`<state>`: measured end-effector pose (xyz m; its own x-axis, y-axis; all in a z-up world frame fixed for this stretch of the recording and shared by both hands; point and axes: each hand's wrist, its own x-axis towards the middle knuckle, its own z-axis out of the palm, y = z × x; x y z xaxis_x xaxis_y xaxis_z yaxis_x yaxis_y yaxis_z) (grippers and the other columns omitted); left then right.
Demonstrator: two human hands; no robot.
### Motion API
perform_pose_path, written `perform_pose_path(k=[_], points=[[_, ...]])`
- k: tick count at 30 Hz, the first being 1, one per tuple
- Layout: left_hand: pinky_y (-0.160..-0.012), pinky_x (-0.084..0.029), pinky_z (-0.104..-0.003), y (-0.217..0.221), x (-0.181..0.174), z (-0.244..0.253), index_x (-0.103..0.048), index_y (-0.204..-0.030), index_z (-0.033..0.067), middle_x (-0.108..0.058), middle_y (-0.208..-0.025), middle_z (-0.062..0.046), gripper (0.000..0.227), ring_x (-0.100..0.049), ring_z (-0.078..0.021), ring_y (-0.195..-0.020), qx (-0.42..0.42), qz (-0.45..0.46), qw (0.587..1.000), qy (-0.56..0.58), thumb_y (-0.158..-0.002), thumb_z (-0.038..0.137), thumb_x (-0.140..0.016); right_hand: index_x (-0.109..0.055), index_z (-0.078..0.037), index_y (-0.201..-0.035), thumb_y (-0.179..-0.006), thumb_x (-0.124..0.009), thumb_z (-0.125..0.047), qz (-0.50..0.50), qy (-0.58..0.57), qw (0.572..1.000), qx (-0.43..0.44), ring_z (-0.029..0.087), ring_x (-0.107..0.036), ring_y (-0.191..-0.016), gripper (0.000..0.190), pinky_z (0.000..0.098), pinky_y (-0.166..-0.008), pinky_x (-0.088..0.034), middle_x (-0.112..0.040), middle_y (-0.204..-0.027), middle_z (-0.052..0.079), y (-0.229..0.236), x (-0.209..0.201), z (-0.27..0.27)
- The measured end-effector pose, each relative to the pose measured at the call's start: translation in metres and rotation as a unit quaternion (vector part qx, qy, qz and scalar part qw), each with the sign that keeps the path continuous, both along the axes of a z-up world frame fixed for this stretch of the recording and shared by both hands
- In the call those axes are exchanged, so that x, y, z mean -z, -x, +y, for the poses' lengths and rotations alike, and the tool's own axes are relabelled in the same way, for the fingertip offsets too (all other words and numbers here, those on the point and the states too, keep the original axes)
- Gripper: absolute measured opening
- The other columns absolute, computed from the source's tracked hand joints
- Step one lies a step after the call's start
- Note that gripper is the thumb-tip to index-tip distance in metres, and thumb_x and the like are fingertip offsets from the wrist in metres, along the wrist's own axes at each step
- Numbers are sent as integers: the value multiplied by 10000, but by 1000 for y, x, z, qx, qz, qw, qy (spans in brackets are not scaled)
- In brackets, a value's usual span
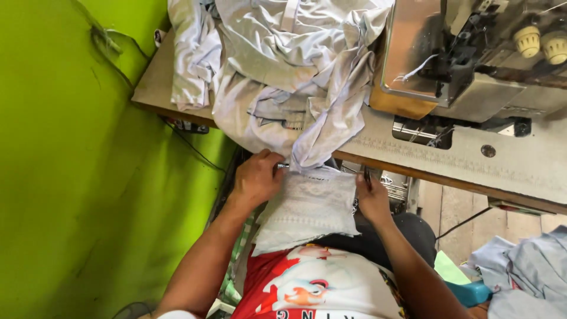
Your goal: Trimming excess threads from fabric parts using snips at a sewing machine station
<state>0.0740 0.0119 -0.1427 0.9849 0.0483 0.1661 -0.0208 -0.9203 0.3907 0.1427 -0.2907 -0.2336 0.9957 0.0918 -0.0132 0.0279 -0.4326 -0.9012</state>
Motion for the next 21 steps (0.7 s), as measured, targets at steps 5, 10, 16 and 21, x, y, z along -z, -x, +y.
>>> perform_pose_path(k=[5,10,16,21], points=[[-744,-564,-394,-22,-89,-44,-665,-1009,157,-593,-858,-32,171,-687,-310,-848,52,-261,957,112,-958,319,-651,-736,-139,-1172,-1102,-443,-294,-38,-39,998,-23,259,-669,-876,339,400,-764,-539,-750,-987,140,26,-14,-5],[-795,-580,-513,-95,-71,-61,-664,-1065,146,-613,-992,-91,300,-705,-389,-913,21,-146,985,86,-888,388,-665,-686,-20,-1134,-1092,-321,-403,-1,-149,978,-146,151,-516,-562,532,273,-474,-451,-609,-679,90,42,-50,-8],[-894,-511,-429,-86,-70,-39,-723,-884,45,-612,-968,-155,99,-646,-395,-976,68,-298,928,211,-864,136,-755,-530,101,-1246,-1089,-351,-382,90,-359,904,-215,114,-406,-606,538,197,-395,-372,-443,-718,68,49,-76,-8],[-818,-515,-341,-25,-85,-12,-724,-1042,81,-694,-933,-80,148,-631,-158,-942,50,-126,913,386,-977,206,-682,-474,44,-1281,-1076,-333,-459,193,-446,829,-275,123,-399,-566,561,188,-329,-360,-384,-732,47,46,-101,20]])
